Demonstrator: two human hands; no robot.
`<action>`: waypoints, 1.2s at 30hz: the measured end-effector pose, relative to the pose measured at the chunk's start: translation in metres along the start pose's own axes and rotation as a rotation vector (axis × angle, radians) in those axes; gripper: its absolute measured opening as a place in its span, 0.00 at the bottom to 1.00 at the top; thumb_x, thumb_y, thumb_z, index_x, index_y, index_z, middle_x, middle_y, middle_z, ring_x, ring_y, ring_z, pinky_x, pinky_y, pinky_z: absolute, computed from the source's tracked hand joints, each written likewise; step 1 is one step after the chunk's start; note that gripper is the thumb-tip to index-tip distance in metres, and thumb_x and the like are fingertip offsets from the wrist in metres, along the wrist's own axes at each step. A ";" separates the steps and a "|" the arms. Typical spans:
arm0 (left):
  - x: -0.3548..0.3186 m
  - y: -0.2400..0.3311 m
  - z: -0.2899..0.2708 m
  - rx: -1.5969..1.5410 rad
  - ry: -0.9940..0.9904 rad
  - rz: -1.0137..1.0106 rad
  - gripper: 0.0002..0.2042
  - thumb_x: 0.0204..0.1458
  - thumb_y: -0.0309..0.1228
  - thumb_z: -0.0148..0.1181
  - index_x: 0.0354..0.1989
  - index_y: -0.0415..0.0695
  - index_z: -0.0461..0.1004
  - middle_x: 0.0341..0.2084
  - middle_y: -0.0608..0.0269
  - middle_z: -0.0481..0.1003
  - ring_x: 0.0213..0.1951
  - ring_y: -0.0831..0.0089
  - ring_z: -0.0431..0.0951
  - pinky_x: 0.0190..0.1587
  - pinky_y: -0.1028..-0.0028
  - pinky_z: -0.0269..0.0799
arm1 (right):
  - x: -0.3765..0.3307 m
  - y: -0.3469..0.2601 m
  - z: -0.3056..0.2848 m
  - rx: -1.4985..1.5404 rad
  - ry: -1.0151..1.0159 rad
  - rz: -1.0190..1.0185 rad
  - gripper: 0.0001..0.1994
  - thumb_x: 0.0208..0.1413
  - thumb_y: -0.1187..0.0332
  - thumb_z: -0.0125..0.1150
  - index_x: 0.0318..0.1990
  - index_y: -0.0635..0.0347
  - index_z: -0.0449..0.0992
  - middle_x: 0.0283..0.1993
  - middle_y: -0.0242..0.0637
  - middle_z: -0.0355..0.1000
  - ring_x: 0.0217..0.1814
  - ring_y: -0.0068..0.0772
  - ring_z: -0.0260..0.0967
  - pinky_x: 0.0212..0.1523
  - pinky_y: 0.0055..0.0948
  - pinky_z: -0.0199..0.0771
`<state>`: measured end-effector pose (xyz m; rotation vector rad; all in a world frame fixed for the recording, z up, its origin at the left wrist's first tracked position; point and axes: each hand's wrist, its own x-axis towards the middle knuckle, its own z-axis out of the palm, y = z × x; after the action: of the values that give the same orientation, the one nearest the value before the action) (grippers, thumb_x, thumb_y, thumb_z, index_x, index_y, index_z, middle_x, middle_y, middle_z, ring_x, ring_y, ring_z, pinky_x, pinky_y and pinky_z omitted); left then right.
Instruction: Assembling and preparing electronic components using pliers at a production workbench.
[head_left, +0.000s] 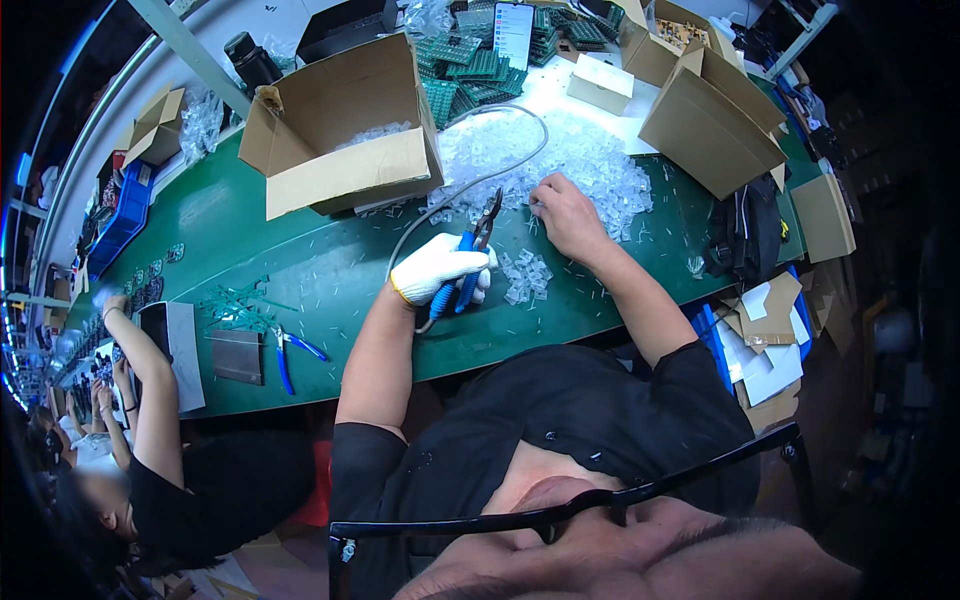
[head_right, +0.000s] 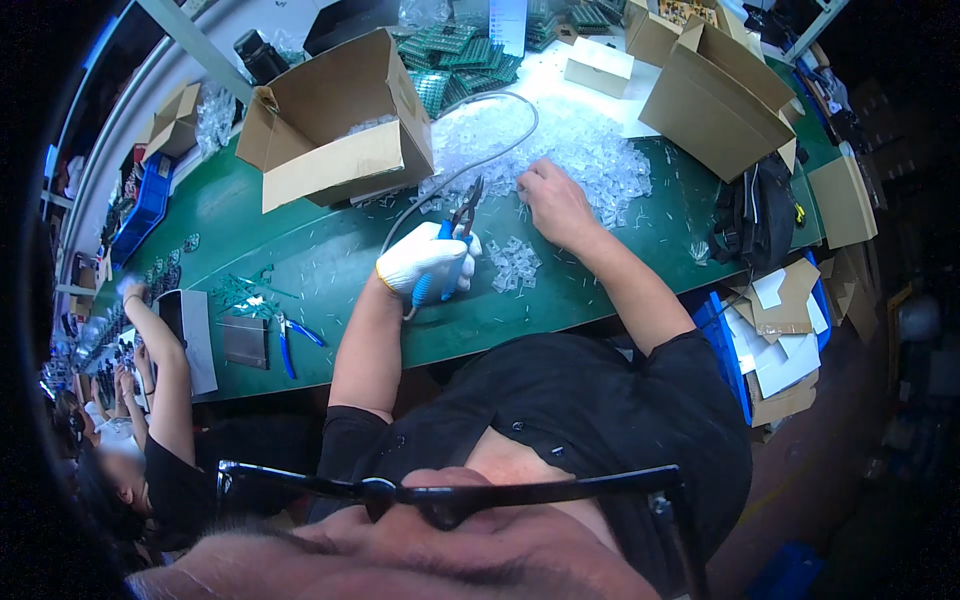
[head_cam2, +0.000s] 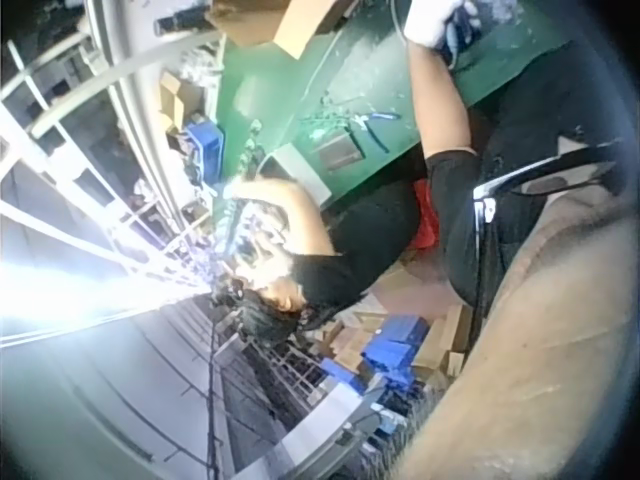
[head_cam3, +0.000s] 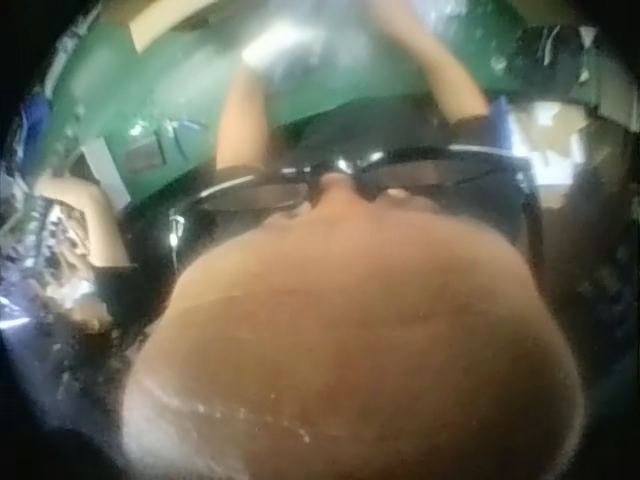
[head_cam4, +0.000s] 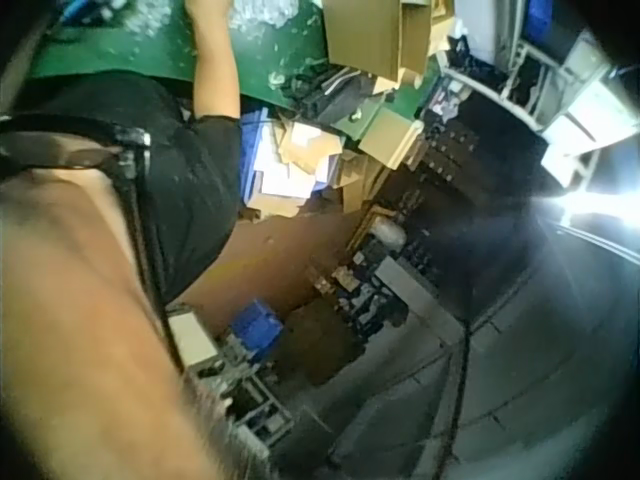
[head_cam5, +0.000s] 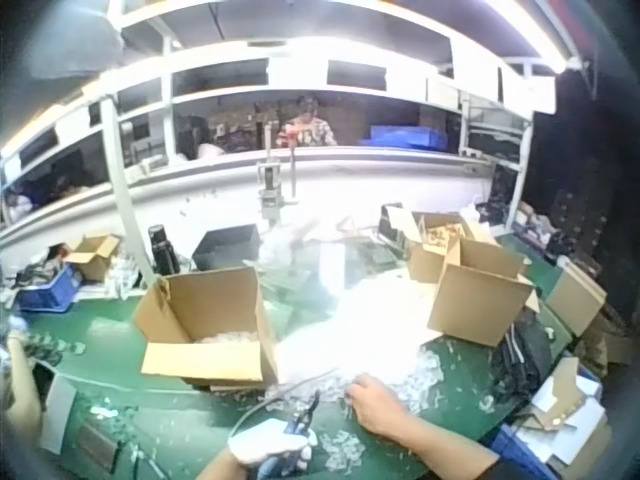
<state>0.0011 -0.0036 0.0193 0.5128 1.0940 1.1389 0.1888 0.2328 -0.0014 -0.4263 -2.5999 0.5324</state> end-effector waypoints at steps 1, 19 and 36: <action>0.000 0.001 0.000 0.009 -0.003 -0.002 0.19 0.59 0.40 0.76 0.49 0.39 0.82 0.34 0.59 0.82 0.35 0.68 0.84 0.43 0.66 0.84 | 0.001 0.000 0.001 0.089 0.131 -0.066 0.09 0.61 0.75 0.67 0.48 0.62 0.83 0.48 0.47 0.77 0.48 0.56 0.79 0.52 0.48 0.81; 0.000 -0.004 -0.005 0.023 -0.024 -0.009 0.21 0.59 0.42 0.76 0.51 0.37 0.81 0.35 0.57 0.84 0.35 0.66 0.86 0.42 0.67 0.84 | 0.013 -0.015 0.000 1.565 -0.081 0.703 0.12 0.72 0.74 0.68 0.58 0.63 0.78 0.48 0.36 0.82 0.56 0.32 0.84 0.48 0.29 0.83; -0.005 0.004 0.007 0.146 0.016 -0.020 0.18 0.59 0.40 0.75 0.50 0.40 0.82 0.33 0.60 0.83 0.32 0.70 0.84 0.38 0.69 0.82 | 0.008 -0.036 0.006 1.069 0.063 0.485 0.08 0.62 0.73 0.78 0.46 0.64 0.86 0.37 0.25 0.81 0.36 0.14 0.72 0.37 0.20 0.71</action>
<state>0.0053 -0.0055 0.0275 0.6065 1.1994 1.0519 0.1717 0.2020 0.0125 -0.6439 -1.7568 1.8598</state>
